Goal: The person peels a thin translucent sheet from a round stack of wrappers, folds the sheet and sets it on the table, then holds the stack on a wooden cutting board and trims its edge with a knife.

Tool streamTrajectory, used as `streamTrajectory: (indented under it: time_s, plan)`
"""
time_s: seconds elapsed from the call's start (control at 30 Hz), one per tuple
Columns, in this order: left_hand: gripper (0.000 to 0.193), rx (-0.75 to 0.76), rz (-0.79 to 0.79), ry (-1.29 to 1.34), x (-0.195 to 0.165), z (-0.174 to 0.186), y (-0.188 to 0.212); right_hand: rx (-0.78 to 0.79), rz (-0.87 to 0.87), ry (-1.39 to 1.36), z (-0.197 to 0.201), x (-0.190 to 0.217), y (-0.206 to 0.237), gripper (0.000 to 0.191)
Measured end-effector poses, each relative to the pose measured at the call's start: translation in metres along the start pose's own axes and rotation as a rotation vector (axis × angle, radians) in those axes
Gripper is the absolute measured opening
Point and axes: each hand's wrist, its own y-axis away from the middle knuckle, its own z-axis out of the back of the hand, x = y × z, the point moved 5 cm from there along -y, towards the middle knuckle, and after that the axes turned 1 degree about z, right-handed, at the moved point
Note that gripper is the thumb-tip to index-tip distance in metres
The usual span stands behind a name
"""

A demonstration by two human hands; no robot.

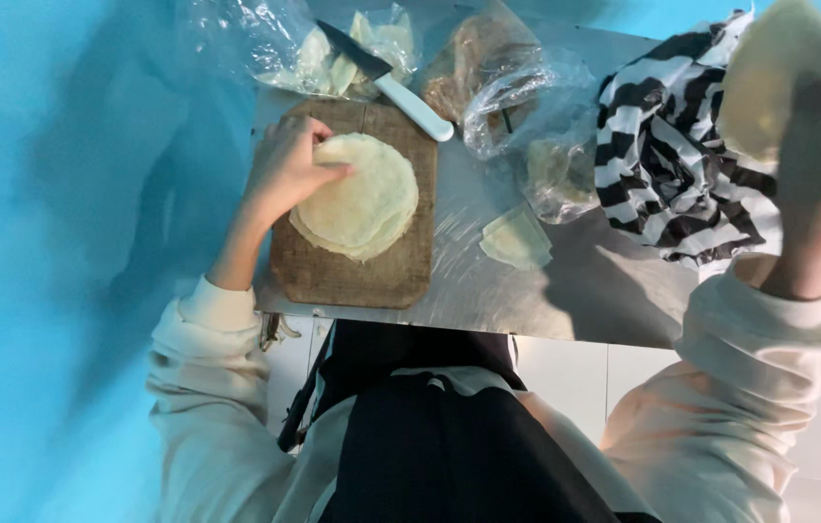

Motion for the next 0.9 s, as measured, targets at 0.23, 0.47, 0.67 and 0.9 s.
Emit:
streamTrajectory:
  time_s: [0.23,0.47,0.67,0.9]
  plan:
    - [0.053,0.061,0.057,0.036,0.005,0.003,-0.002,0.399,-0.06,-0.181,-0.118,0.002,0.108,0.028]
    - [0.054,0.058,0.007,0.054,0.005,0.004,-0.002,0.372,-0.115,-0.349,-0.098,0.005,0.139,0.028]
    - [0.054,0.114,0.086,0.049,0.006,0.004,-0.005,0.08,-0.255,-0.333,-0.05,-0.073,0.16,0.032]
    - [0.049,0.04,-0.017,0.023,-0.003,0.006,-0.004,0.178,-0.848,-0.994,-0.093,-0.119,0.175,0.043]
